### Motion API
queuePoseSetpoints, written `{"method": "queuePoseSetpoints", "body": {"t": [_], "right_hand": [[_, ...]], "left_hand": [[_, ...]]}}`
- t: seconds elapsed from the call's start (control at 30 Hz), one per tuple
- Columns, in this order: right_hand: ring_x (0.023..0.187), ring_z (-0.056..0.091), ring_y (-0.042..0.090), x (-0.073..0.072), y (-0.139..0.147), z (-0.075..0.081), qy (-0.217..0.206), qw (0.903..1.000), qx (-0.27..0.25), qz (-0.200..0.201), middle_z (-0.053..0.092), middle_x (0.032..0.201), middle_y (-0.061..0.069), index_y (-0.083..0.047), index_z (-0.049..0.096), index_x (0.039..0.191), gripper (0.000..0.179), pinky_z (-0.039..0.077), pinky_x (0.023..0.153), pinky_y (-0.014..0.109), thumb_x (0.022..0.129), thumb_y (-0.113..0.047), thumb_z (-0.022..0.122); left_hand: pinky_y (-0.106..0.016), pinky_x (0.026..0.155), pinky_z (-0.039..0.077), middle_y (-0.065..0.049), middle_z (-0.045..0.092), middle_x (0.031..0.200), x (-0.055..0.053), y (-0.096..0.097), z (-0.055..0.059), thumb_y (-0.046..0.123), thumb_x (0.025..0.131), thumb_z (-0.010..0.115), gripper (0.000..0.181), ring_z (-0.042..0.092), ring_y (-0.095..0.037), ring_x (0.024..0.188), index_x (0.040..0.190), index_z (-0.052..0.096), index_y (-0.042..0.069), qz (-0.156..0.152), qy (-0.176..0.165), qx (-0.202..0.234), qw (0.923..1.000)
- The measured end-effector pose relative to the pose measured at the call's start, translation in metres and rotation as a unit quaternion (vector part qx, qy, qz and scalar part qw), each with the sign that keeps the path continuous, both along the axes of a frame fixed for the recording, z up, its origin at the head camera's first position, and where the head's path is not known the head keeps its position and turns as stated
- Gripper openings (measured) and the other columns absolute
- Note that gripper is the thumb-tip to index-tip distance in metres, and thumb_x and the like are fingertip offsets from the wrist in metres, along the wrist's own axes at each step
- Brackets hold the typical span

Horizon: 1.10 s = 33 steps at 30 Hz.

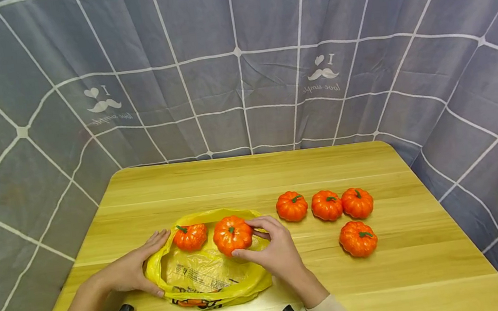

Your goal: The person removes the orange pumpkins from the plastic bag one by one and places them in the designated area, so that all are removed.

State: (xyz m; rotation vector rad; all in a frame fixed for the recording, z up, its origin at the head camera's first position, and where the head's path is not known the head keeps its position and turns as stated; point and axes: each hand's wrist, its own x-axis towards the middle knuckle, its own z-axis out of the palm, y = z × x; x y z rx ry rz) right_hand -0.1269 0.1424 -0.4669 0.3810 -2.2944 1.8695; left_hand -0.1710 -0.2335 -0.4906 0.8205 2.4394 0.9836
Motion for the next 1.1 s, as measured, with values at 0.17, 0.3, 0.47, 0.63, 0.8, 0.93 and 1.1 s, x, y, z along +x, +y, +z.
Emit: {"method": "queuePoseSetpoints", "body": {"t": [0.17, 0.3, 0.47, 0.63, 0.8, 0.93, 1.1], "right_hand": [[0.112, 0.062, 0.025, 0.007, 0.041, -0.006, 0.015, 0.9976, 0.004, -0.068, 0.063, 0.117, 0.011, 0.0, 0.067, 0.113, 0.055, 0.053, 0.093, 0.037, 0.066, -0.005, 0.095], [0.111, 0.061, 0.019, 0.012, 0.071, -0.014, 0.007, 0.9927, 0.029, -0.117, 0.061, 0.118, 0.012, 0.004, 0.066, 0.114, 0.057, 0.053, 0.092, 0.034, 0.066, -0.005, 0.094], [0.108, 0.06, 0.008, 0.021, 0.101, -0.023, -0.037, 0.9837, 0.066, -0.163, 0.06, 0.12, 0.01, 0.003, 0.065, 0.114, 0.058, 0.053, 0.09, 0.033, 0.067, -0.011, 0.095], [0.107, 0.06, 0.011, 0.028, 0.118, -0.031, -0.084, 0.9711, 0.096, -0.202, 0.059, 0.119, 0.011, 0.002, 0.064, 0.117, 0.061, 0.053, 0.088, 0.023, 0.069, -0.019, 0.095], [0.109, 0.061, 0.02, 0.032, 0.126, -0.036, -0.105, 0.9577, 0.141, -0.228, 0.062, 0.118, 0.011, 0.001, 0.065, 0.118, 0.063, 0.05, 0.086, 0.014, 0.07, -0.027, 0.094], [0.105, 0.064, 0.025, 0.034, 0.127, -0.034, -0.096, 0.946, 0.199, -0.238, 0.064, 0.113, 0.011, 0.002, 0.067, 0.115, 0.064, 0.054, 0.084, 0.021, 0.069, -0.034, 0.094], [0.103, 0.065, 0.031, 0.035, 0.127, -0.028, -0.088, 0.9354, 0.25, -0.234, 0.063, 0.112, 0.015, 0.005, 0.066, 0.115, 0.068, 0.056, 0.087, 0.037, 0.072, -0.041, 0.091]], "left_hand": [[-0.068, 0.113, 0.008, -0.025, 0.004, 0.165, 0.0, 0.001, 0.001, 0.047, 0.063, 0.095, 0.135, -0.002, -0.048, 0.149, 0.16, 0.014, -0.001, -0.001, 0.0, -0.005, 1.0], [-0.067, 0.114, 0.009, -0.024, 0.004, 0.165, -0.001, 0.003, 0.0, 0.049, 0.062, 0.094, 0.135, -0.002, -0.046, 0.15, 0.16, 0.014, -0.001, -0.001, 0.002, -0.011, 0.9999], [-0.067, 0.113, 0.009, -0.024, 0.005, 0.165, 0.0, 0.002, -0.001, 0.049, 0.062, 0.094, 0.135, -0.001, -0.046, 0.15, 0.16, 0.015, -0.001, 0.002, 0.0, -0.013, 0.9999], [-0.067, 0.114, 0.008, -0.024, 0.005, 0.165, 0.0, 0.002, 0.0, 0.048, 0.063, 0.094, 0.135, -0.002, -0.045, 0.15, 0.16, 0.015, -0.001, 0.006, -0.006, -0.012, 0.9999], [-0.068, 0.113, 0.008, -0.025, 0.004, 0.165, 0.001, 0.003, 0.001, 0.046, 0.063, 0.095, 0.134, -0.003, -0.046, 0.149, 0.16, 0.014, -0.001, 0.006, -0.009, -0.008, 0.9999], [-0.068, 0.113, 0.008, -0.023, 0.003, 0.165, 0.001, 0.003, 0.0, 0.048, 0.064, 0.094, 0.135, -0.003, -0.045, 0.15, 0.16, 0.013, 0.0, 0.005, -0.01, -0.012, 0.9999], [-0.068, 0.113, 0.008, -0.024, 0.004, 0.165, -0.001, 0.004, -0.001, 0.047, 0.063, 0.094, 0.134, -0.003, -0.046, 0.15, 0.16, 0.014, -0.001, 0.006, -0.011, -0.007, 0.9999]]}}
